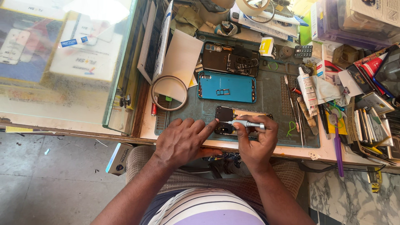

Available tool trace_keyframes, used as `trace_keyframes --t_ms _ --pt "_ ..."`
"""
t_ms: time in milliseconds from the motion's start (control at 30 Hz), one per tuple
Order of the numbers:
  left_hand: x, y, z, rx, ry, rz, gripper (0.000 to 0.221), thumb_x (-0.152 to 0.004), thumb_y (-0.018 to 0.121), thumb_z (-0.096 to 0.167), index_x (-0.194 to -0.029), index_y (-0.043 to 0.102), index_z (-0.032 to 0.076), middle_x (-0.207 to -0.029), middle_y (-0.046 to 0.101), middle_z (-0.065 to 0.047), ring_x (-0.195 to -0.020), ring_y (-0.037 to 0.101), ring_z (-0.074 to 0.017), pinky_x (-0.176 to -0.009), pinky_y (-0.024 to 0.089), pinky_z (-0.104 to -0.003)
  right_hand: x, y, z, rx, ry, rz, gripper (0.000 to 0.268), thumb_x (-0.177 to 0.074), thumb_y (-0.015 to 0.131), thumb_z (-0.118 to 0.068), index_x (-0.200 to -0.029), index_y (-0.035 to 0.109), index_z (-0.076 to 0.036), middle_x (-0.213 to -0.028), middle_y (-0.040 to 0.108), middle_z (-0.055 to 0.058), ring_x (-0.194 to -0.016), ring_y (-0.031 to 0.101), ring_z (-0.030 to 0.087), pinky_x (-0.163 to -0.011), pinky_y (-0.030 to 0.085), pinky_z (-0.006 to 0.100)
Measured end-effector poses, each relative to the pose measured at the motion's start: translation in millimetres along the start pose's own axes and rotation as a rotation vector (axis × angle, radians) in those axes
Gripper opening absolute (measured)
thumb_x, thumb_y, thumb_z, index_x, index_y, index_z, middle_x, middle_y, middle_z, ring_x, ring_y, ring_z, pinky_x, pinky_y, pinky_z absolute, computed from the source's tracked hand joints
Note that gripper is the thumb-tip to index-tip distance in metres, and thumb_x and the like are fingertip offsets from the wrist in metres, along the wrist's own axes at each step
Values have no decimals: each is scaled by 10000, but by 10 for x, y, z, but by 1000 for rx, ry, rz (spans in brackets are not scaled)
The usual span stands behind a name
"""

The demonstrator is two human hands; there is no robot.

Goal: The person uses a screwdriver to remove screws from a disassembled smartphone motherboard and then picks up a blue phone back cover. The person works on a cluttered workbench with various tools and phone parts.

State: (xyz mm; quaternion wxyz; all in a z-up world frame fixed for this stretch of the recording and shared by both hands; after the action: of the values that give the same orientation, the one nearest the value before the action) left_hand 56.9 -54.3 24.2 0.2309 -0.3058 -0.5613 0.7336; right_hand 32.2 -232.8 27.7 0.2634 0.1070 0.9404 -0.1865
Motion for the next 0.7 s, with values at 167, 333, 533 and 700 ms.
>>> trace_keyframes --t_ms 167,333,533,700 --pt "39 -123 8 17 9 153 885 -837 553 793 -1436 603 143 -822 565 8 -719 561 -148 -652 467 -336 -8 -3 -4 2 13 -2 433 -1001 731 -41 -1303 424 -86 -1165 660 127 -1083 727 160 -735 578 200" --pt "30 -84 5 2 9 151 904 -810 571 808 -1378 645 109 -788 568 -6 -689 568 -153 -622 473 -337 -27 31 -16 38 9 -27 430 -1002 733 -40 -1300 427 -87 -1151 676 122 -1098 733 176 -722 555 205" --pt "32 -40 -7 20 -4 141 901 -801 590 815 -1310 680 77 -819 607 -15 -725 601 -163 -632 484 -339 -18 48 -22 58 11 -46 435 -996 737 -48 -1302 429 -86 -1150 694 116 -1098 733 180 -725 548 209" --pt "37 -32 -10 23 -14 147 900 -802 590 819 -1299 685 75 -841 633 -23 -736 619 -166 -637 493 -346 -18 28 -16 72 17 -32 438 -1001 736 -55 -1310 427 -87 -1150 671 105 -1098 731 176 -735 557 208"
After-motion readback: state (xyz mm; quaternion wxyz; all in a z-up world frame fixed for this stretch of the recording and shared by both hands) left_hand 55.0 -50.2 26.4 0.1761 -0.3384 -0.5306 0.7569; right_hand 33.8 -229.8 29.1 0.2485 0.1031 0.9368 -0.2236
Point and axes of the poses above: each hand's wrist, its own x-axis away from the middle knuckle, its own y-axis out of the palm, z = x × y, the point moved 8 cm from there along -x, towards the middle knuckle
